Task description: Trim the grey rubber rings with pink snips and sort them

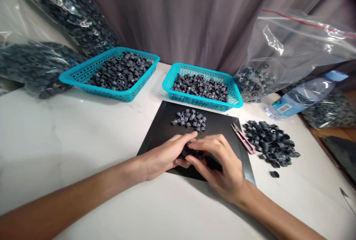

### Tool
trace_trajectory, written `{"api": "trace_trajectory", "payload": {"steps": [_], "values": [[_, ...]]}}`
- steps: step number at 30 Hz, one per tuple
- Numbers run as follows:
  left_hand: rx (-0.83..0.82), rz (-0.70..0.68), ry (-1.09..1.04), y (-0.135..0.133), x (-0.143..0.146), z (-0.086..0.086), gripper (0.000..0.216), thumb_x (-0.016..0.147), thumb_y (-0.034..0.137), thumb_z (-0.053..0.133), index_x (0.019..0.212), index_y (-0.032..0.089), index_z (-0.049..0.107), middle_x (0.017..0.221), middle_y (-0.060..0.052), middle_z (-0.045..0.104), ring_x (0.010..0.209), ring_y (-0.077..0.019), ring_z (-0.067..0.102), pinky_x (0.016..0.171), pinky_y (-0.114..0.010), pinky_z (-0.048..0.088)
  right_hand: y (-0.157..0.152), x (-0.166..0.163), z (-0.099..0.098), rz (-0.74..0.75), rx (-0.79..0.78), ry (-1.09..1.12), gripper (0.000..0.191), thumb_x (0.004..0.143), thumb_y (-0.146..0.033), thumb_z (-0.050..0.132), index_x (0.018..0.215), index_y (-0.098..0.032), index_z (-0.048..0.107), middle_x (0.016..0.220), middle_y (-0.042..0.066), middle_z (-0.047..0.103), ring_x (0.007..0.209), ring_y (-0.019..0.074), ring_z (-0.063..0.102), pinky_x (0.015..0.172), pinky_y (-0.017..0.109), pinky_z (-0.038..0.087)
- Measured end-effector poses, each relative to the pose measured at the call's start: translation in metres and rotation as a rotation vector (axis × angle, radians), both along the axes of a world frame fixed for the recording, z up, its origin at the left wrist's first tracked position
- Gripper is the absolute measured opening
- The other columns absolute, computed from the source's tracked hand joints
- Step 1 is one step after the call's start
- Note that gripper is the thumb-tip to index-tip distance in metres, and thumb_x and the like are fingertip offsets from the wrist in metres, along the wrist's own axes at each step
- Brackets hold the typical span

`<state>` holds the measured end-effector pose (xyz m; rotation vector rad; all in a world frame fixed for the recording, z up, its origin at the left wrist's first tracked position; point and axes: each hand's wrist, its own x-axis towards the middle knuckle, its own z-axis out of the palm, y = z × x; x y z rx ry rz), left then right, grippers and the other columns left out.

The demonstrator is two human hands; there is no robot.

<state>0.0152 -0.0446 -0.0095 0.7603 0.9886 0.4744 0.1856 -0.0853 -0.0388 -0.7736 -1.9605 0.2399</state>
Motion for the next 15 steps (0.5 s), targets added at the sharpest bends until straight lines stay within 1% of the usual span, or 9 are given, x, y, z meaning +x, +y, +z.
{"api": "trace_trajectory", "payload": {"steps": [2, 5, 7, 10, 13, 15], "values": [[0.026, -0.023, -0.006, 0.0004, -0.0003, 0.0003, 0.038, 0.091, 0.053, 0.063, 0.086, 0.016, 0.064, 0.069, 0.004, 0.051, 0.058, -0.0079, 0.039, 0.055, -0.023, 0.026, 0.0011, 0.0017, 0.0042, -0.009, -0.021, 0.005, 0.036, 0.091, -0.011, 0.073, 0.123, -0.022, 0.058, 0.102, 0.007, 0.074, 0.088, 0.0209, 0.065, 0.078, 0.038, 0.055], [0.062, -0.112, -0.03, 0.0019, -0.0011, -0.0007, 0.046, 0.097, 0.055, 0.052, 0.086, 0.013, 0.067, 0.062, 0.004, 0.044, 0.054, -0.0072, 0.03, 0.052, -0.024, 0.016, 0.003, 0.0028, 0.008, -0.093, -0.11, -0.004, 0.023, 0.094, -0.015, 0.069, 0.114, -0.022, 0.061, 0.1, 0.007, 0.071, 0.091, 0.0224, 0.062, 0.08, 0.041, 0.052], [0.08, -0.145, -0.044, 0.0028, -0.0016, -0.0016, 0.049, 0.099, 0.055, 0.048, 0.087, 0.012, 0.067, 0.061, 0.005, 0.042, 0.053, -0.0072, 0.027, 0.052, -0.026, 0.011, 0.0048, 0.0021, 0.0086, -0.148, -0.174, -0.01, 0.013, 0.095, -0.017, 0.065, 0.107, -0.022, 0.063, 0.097, 0.007, 0.07, 0.092, 0.0228, 0.06, 0.081, 0.041, 0.049], [0.088, -0.144, -0.058, 0.0027, -0.0015, -0.0023, 0.046, 0.099, 0.054, 0.048, 0.089, 0.013, 0.065, 0.063, 0.005, 0.043, 0.054, -0.0074, 0.029, 0.052, -0.026, 0.011, 0.0074, 0.0005, 0.008, -0.176, -0.232, -0.026, 0.003, 0.096, -0.02, 0.064, 0.097, -0.023, 0.065, 0.094, 0.006, 0.067, 0.09, 0.0228, 0.057, 0.08, 0.041, 0.046], [0.102, -0.119, -0.051, 0.0008, -0.0006, -0.002, 0.041, 0.099, 0.053, 0.05, 0.092, 0.015, 0.062, 0.066, 0.005, 0.045, 0.055, -0.0074, 0.031, 0.053, -0.026, 0.014, 0.0086, 0.0002, 0.0074, -0.171, -0.266, -0.027, 0.002, 0.095, -0.022, 0.066, 0.095, -0.023, 0.067, 0.095, 0.006, 0.066, 0.09, 0.0228, 0.056, 0.08, 0.04, 0.045], [0.135, -0.133, -0.059, -0.0004, -0.0001, -0.0012, 0.041, 0.099, 0.056, 0.051, 0.09, 0.016, 0.06, 0.066, 0.006, 0.045, 0.056, -0.0077, 0.031, 0.053, -0.026, 0.016, 0.0086, 0.0006, 0.0075, -0.16, -0.282, -0.013, 0.002, 0.096, -0.023, 0.067, 0.096, -0.024, 0.069, 0.096, 0.005, 0.067, 0.091, 0.0225, 0.056, 0.08, 0.04, 0.045]]}}
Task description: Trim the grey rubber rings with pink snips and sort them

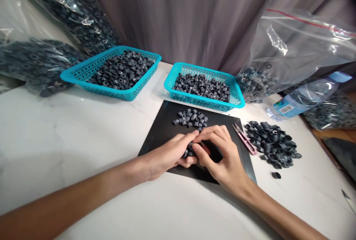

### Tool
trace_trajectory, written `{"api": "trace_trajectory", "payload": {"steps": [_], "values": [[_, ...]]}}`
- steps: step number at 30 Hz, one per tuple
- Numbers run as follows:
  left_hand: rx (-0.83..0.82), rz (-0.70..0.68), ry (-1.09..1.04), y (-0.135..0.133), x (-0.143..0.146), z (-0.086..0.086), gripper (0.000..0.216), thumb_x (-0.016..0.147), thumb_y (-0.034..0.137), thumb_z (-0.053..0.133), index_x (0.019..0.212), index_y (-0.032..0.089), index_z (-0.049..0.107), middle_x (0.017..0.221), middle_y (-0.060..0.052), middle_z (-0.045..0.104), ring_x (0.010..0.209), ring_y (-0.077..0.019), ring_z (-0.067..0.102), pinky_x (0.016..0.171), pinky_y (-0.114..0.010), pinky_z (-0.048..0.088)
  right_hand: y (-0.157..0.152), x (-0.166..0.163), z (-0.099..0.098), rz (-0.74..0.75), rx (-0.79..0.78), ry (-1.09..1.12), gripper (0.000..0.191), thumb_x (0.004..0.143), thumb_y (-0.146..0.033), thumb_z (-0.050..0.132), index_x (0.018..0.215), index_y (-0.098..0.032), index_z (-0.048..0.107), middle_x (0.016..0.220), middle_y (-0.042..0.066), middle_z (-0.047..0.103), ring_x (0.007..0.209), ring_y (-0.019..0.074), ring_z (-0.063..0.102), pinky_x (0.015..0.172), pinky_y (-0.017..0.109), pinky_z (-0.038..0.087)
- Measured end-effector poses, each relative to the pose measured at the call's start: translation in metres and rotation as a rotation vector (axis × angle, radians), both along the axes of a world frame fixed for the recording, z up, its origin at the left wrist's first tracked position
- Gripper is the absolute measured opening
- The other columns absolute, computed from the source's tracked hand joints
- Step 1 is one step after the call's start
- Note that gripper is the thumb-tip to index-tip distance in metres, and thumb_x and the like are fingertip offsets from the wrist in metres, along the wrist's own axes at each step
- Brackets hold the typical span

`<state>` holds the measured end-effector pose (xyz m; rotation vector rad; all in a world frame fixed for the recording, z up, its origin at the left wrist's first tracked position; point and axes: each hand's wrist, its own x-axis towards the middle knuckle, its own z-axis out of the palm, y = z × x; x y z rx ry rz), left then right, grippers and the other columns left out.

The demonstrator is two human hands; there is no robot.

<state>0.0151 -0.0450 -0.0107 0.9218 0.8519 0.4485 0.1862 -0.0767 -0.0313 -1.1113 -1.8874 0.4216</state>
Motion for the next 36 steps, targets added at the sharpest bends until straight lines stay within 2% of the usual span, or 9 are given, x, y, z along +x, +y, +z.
{"api": "trace_trajectory", "payload": {"steps": [5, 10, 14, 21, 25, 28, 32, 36], "values": [[0.057, -0.027, 0.017, -0.001, 0.001, 0.003, 0.051, 0.092, 0.067, 0.054, 0.082, 0.018, 0.057, 0.064, 0.006, 0.044, 0.057, -0.009, 0.033, 0.056, -0.028, 0.02, 0.0, 0.0, 0.001, 0.018, -0.005, 0.046, 0.005, 0.096, -0.023, 0.065, 0.093, -0.025, 0.068, 0.092, 0.004, 0.066, 0.089, 0.0222, 0.056, 0.08, 0.04, 0.044], [0.032, -0.003, 0.054, 0.0, 0.003, 0.004, 0.052, 0.088, 0.07, 0.059, 0.08, 0.019, 0.053, 0.064, 0.007, 0.045, 0.057, -0.0093, 0.033, 0.057, -0.028, 0.02, 0.0, 0.0, 0.003, 0.023, 0.018, 0.073, 0.007, 0.095, -0.018, 0.064, 0.09, -0.023, 0.066, 0.089, 0.003, 0.065, 0.085, 0.0209, 0.056, 0.08, 0.039, 0.043], [0.03, 0.017, 0.112, 0.0, 0.004, 0.003, 0.054, 0.085, 0.072, 0.06, 0.082, 0.018, 0.056, 0.063, 0.006, 0.047, 0.057, -0.0099, 0.036, 0.057, -0.028, 0.021, 0.0, 0.0, 0.004, 0.029, 0.004, 0.122, 0.008, 0.095, -0.016, 0.062, 0.09, -0.023, 0.064, 0.088, 0.003, 0.065, 0.084, 0.0198, 0.058, 0.078, 0.037, 0.045], [0.035, 0.053, 0.174, -0.002, 0.002, 0.002, 0.05, 0.088, 0.068, 0.058, 0.095, 0.018, 0.06, 0.064, 0.006, 0.048, 0.057, -0.0103, 0.039, 0.058, -0.029, 0.025, -0.002, -0.001, 0.001, 0.033, -0.025, 0.198, 0.007, 0.098, -0.017, 0.059, 0.095, -0.022, 0.062, 0.093, 0.004, 0.067, 0.084, 0.0192, 0.062, 0.078, 0.037, 0.05], [0.009, 0.051, 0.154, -0.001, 0.003, 0.005, 0.049, 0.086, 0.067, 0.061, 0.093, 0.018, 0.061, 0.062, 0.007, 0.045, 0.056, -0.0094, 0.035, 0.057, -0.028, 0.022, -0.003, 0.0, -0.002, 0.014, -0.018, 0.229, 0.006, 0.1, -0.021, 0.058, 0.096, -0.023, 0.061, 0.094, 0.005, 0.068, 0.088, 0.0204, 0.064, 0.081, 0.038, 0.052], [0.03, 0.005, 0.1, 0.001, 0.003, 0.008, 0.049, 0.087, 0.066, 0.059, 0.087, 0.017, 0.062, 0.063, 0.004, 0.051, 0.055, -0.0087, 0.033, 0.055, -0.027, 0.02, -0.003, 0.0, -0.005, -0.05, -0.035, 0.293, 0.003, 0.101, -0.025, 0.058, 0.1, -0.023, 0.061, 0.098, 0.006, 0.069, 0.094, 0.021, 0.066, 0.081, 0.036, 0.055], [0.028, -0.011, 0.077, 0.004, 0.001, 0.008, 0.041, 0.093, 0.053, 0.052, 0.086, 0.014, 0.065, 0.068, -0.001, 0.057, 0.056, -0.0085, 0.034, 0.053, -0.028, 0.016, -0.001, 0.002, -0.009, -0.122, -0.063, 0.328, 0.005, 0.1, -0.028, 0.062, 0.101, -0.022, 0.062, 0.095, 0.005, 0.068, 0.091, 0.0196, 0.067, 0.077, 0.032, 0.055], [0.03, -0.035, 0.052, 0.006, -0.001, 0.004, 0.029, 0.093, 0.035, 0.05, 0.09, 0.012, 0.067, 0.071, -0.002, 0.058, 0.058, -0.0082, 0.034, 0.053, -0.027, 0.016, 0.001, 0.002, -0.008, -0.114, -0.105, 0.318, 0.006, 0.1, -0.027, 0.062, 0.1, -0.022, 0.062, 0.092, 0.003, 0.067, 0.087, 0.0178, 0.066, 0.077, 0.03, 0.054]]}}
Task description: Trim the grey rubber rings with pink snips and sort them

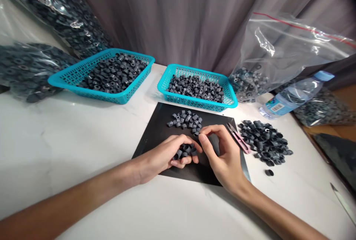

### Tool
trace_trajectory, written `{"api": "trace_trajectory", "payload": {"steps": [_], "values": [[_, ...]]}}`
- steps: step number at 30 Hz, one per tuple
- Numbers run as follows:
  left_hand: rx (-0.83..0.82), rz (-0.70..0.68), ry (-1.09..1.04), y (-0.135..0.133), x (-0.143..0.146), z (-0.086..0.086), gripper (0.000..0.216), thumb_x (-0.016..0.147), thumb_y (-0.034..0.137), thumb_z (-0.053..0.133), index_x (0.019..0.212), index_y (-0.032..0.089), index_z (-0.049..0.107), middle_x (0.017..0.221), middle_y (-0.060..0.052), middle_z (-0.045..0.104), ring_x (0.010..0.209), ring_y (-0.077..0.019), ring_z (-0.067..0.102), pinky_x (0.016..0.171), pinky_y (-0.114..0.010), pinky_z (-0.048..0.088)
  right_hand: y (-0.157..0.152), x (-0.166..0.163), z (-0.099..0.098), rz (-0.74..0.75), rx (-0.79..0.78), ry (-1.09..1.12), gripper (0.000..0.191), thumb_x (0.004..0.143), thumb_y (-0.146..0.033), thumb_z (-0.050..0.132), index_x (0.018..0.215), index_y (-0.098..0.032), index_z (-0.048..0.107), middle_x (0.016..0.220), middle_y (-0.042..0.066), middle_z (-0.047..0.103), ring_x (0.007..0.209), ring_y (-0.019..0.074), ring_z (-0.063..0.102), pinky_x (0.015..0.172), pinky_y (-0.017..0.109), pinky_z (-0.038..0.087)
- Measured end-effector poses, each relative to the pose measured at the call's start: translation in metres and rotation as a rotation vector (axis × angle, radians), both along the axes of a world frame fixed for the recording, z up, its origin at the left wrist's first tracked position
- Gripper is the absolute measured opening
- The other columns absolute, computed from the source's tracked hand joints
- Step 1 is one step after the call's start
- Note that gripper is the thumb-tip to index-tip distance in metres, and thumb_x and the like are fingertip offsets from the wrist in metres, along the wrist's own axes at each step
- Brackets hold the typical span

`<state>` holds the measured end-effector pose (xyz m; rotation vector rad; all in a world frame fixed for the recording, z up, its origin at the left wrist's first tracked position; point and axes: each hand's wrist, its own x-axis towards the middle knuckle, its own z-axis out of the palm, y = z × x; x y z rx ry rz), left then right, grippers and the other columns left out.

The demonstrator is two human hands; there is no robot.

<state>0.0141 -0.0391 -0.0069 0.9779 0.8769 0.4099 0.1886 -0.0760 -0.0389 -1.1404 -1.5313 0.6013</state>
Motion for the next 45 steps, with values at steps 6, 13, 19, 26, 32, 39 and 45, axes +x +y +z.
{"api": "trace_trajectory", "payload": {"steps": [6, 13, 19, 26, 32, 39, 45], "values": [[0.035, 0.068, -0.008, -0.003, 0.0, 0.0, 0.027, 0.097, 0.034, 0.049, 0.086, 0.014, 0.061, 0.071, 0.0, 0.057, 0.057, -0.0076, 0.032, 0.052, -0.027, 0.017, 0.001, -0.001, 0.004, 0.025, -0.027, -0.004, 0.006, 0.099, -0.027, 0.062, 0.097, -0.021, 0.061, 0.087, 0.001, 0.066, 0.082, 0.0158, 0.063, 0.076, 0.029, 0.051], [0.048, 0.146, 0.019, -0.007, 0.002, 0.003, 0.034, 0.099, 0.049, 0.054, 0.096, 0.016, 0.06, 0.073, 0.003, 0.054, 0.061, -0.0077, 0.036, 0.057, -0.024, 0.025, 0.0, -0.003, 0.006, 0.017, -0.036, -0.07, 0.005, 0.098, -0.024, 0.062, 0.093, -0.022, 0.061, 0.084, 0.001, 0.066, 0.08, 0.017, 0.063, 0.075, 0.031, 0.049], [0.181, 0.137, 0.051, -0.003, -0.001, -0.004, 0.038, 0.1, 0.054, 0.05, 0.096, 0.018, 0.06, 0.075, 0.004, 0.054, 0.062, -0.0083, 0.039, 0.059, -0.024, 0.029, 0.0, -0.001, 0.005, -0.009, -0.016, -0.119, 0.005, 0.099, -0.023, 0.061, 0.094, -0.022, 0.062, 0.086, 0.0, 0.064, 0.081, 0.0171, 0.059, 0.077, 0.032, 0.047], [0.351, 0.009, 0.052, 0.006, -0.006, -0.012, 0.041, 0.102, 0.054, 0.047, 0.088, 0.017, 0.058, 0.075, 0.003, 0.055, 0.063, -0.0084, 0.042, 0.057, -0.023, 0.031, 0.001, -0.003, 0.006, 0.001, 0.061, -0.187, 0.007, 0.099, -0.019, 0.06, 0.092, -0.022, 0.062, 0.084, 0.001, 0.063, 0.08, 0.0173, 0.057, 0.074, 0.031, 0.047], [0.427, -0.033, 0.017, 0.012, -0.008, -0.016, 0.036, 0.103, 0.047, 0.05, 0.084, 0.018, 0.055, 0.072, 0.004, 0.055, 0.057, -0.0071, 0.04, 0.054, -0.023, 0.03, 0.0, -0.002, 0.004, 0.022, 0.044, -0.187, 0.006, 0.1, -0.02, 0.058, 0.096, -0.021, 0.062, 0.086, 0.001, 0.064, 0.081, 0.0164, 0.058, 0.076, 0.03, 0.046], [0.417, 0.01, 0.056, 0.012, -0.008, -0.015, 0.034, 0.102, 0.045, 0.051, 0.084, 0.017, 0.055, 0.072, 0.003, 0.059, 0.057, -0.0069, 0.04, 0.053, -0.022, 0.029, 0.0, -0.002, 0.004, -0.05, -0.032, -0.109, 0.009, 0.101, -0.025, 0.058, 0.093, -0.022, 0.061, 0.086, 0.0, 0.064, 0.079, 0.0149, 0.061, 0.076, 0.029, 0.048], [0.372, 0.009, 0.05, 0.009, -0.008, -0.011, 0.035, 0.102, 0.05, 0.05, 0.09, 0.017, 0.057, 0.075, 0.002, 0.06, 0.06, -0.0076, 0.042, 0.055, -0.022, 0.03, 0.0, -0.001, 0.0, -0.072, 0.037, 0.007, 0.003, 0.099, -0.022, 0.062, 0.102, -0.023, 0.063, 0.096, 0.002, 0.067, 0.088, 0.0161, 0.066, 0.08, 0.03, 0.053]]}}
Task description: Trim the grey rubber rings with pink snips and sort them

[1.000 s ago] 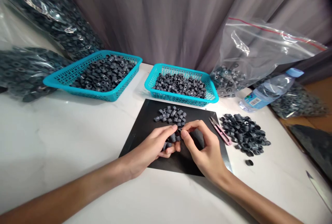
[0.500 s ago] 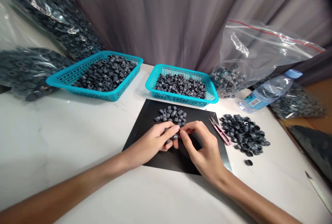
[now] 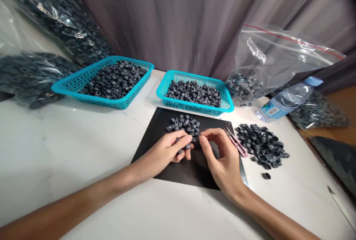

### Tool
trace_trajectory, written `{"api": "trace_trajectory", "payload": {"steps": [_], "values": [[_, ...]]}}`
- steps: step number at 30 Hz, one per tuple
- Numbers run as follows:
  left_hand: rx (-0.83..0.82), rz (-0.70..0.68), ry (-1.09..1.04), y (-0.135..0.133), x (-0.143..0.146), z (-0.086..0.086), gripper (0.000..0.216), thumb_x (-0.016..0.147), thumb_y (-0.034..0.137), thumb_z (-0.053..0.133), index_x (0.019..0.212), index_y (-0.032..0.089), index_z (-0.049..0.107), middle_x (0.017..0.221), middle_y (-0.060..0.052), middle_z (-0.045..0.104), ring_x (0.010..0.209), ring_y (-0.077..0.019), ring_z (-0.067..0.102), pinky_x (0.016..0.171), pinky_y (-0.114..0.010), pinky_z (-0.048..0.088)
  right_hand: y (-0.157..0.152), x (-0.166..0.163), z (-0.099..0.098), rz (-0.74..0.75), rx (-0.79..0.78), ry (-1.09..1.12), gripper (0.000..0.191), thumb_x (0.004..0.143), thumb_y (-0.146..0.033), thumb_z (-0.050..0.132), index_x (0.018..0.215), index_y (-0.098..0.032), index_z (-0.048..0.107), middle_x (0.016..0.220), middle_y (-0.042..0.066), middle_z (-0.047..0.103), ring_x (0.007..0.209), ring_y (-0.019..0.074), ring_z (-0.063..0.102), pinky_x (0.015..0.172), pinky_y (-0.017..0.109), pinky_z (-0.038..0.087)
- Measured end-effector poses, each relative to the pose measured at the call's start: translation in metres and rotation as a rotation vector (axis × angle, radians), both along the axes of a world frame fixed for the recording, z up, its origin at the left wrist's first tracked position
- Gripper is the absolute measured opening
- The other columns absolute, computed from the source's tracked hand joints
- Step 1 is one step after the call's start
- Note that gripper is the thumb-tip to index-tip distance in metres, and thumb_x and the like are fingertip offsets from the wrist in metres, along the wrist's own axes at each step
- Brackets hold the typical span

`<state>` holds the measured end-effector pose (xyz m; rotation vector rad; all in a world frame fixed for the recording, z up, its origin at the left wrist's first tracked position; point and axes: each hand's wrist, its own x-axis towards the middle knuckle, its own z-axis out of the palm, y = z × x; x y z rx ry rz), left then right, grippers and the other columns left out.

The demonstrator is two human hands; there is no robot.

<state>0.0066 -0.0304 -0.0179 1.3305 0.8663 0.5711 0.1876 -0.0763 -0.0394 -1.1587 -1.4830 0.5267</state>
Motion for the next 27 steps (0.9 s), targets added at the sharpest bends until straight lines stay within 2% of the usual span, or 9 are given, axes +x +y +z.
{"api": "trace_trajectory", "payload": {"steps": [2, 5, 7, 10, 14, 19, 24, 27], "values": [[-0.01, 0.007, 0.007, -0.001, 0.001, 0.001, 0.037, 0.101, 0.051, 0.05, 0.089, 0.017, 0.057, 0.076, 0.002, 0.059, 0.061, -0.0078, 0.042, 0.055, -0.023, 0.029, -0.002, -0.001, -0.001, 0.007, 0.078, 0.022, 0.013, 0.098, -0.017, 0.064, 0.109, -0.023, 0.063, 0.101, 0.003, 0.067, 0.092, 0.0174, 0.066, 0.083, 0.032, 0.054], [-0.076, 0.023, -0.007, -0.005, 0.003, 0.002, 0.035, 0.099, 0.05, 0.052, 0.086, 0.018, 0.055, 0.069, 0.006, 0.05, 0.06, -0.0078, 0.038, 0.056, -0.022, 0.028, -0.005, -0.003, 0.002, 0.154, 0.204, -0.093, 0.027, 0.095, -0.007, 0.065, 0.117, -0.022, 0.063, 0.107, 0.006, 0.069, 0.098, 0.0191, 0.067, 0.087, 0.034, 0.055], [-0.146, 0.056, -0.027, -0.008, 0.004, 0.004, 0.033, 0.098, 0.046, 0.054, 0.082, 0.018, 0.054, 0.067, 0.007, 0.043, 0.06, -0.0074, 0.036, 0.056, -0.022, 0.028, -0.006, -0.004, 0.006, 0.251, 0.279, -0.209, 0.029, 0.093, -0.002, 0.065, 0.116, -0.021, 0.064, 0.108, 0.007, 0.071, 0.1, 0.0199, 0.067, 0.088, 0.035, 0.054], [-0.266, 0.175, -0.027, -0.012, 0.005, 0.006, 0.026, 0.097, 0.042, 0.056, 0.09, 0.017, 0.059, 0.075, 0.006, 0.045, 0.061, -0.0065, 0.038, 0.057, -0.022, 0.027, -0.005, -0.004, 0.011, 0.25, 0.324, -0.298, 0.026, 0.092, -0.002, 0.067, 0.11, -0.02, 0.066, 0.108, 0.008, 0.073, 0.1, 0.0208, 0.066, 0.086, 0.036, 0.054], [-0.341, 0.271, -0.062, -0.014, 0.005, 0.007, 0.026, 0.096, 0.041, 0.058, 0.105, 0.017, 0.065, 0.087, 0.003, 0.054, 0.062, -0.0055, 0.041, 0.057, -0.022, 0.027, -0.004, -0.003, 0.011, 0.194, 0.258, -0.32, 0.019, 0.092, -0.012, 0.071, 0.109, -0.021, 0.07, 0.11, 0.008, 0.072, 0.102, 0.0232, 0.065, 0.088, 0.04, 0.053], [-0.338, 0.193, -0.155, -0.012, 0.005, 0.009, 0.025, 0.097, 0.039, 0.059, 0.098, 0.014, 0.065, 0.077, 0.002, 0.054, 0.06, -0.0061, 0.037, 0.053, -0.024, 0.018, -0.003, -0.002, 0.008, 0.088, 0.148, -0.262, 0.02, 0.098, -0.017, 0.062, 0.115, -0.025, 0.07, 0.111, 0.008, 0.069, 0.106, 0.024, 0.063, 0.091, 0.041, 0.051], [-0.318, 0.14, -0.129, -0.012, 0.005, 0.011, 0.031, 0.097, 0.044, 0.059, 0.091, 0.014, 0.063, 0.078, 0.001, 0.057, 0.061, -0.0064, 0.037, 0.054, -0.024, 0.018, 0.003, 0.0, 0.002, 0.08, -0.065, -0.127, 0.011, 0.1, -0.026, 0.063, 0.107, -0.024, 0.071, 0.094, 0.003, 0.071, 0.088, 0.0206, 0.065, 0.081, 0.036, 0.052], [-0.331, 0.138, -0.131, -0.013, 0.006, 0.011, 0.03, 0.097, 0.043, 0.059, 0.092, 0.014, 0.063, 0.078, 0.0, 0.058, 0.06, -0.0066, 0.036, 0.053, -0.025, 0.016, 0.004, 0.001, 0.0, 0.075, -0.106, -0.077, 0.007, 0.099, -0.026, 0.064, 0.102, -0.024, 0.071, 0.09, 0.001, 0.071, 0.084, 0.0188, 0.064, 0.078, 0.034, 0.051]]}}
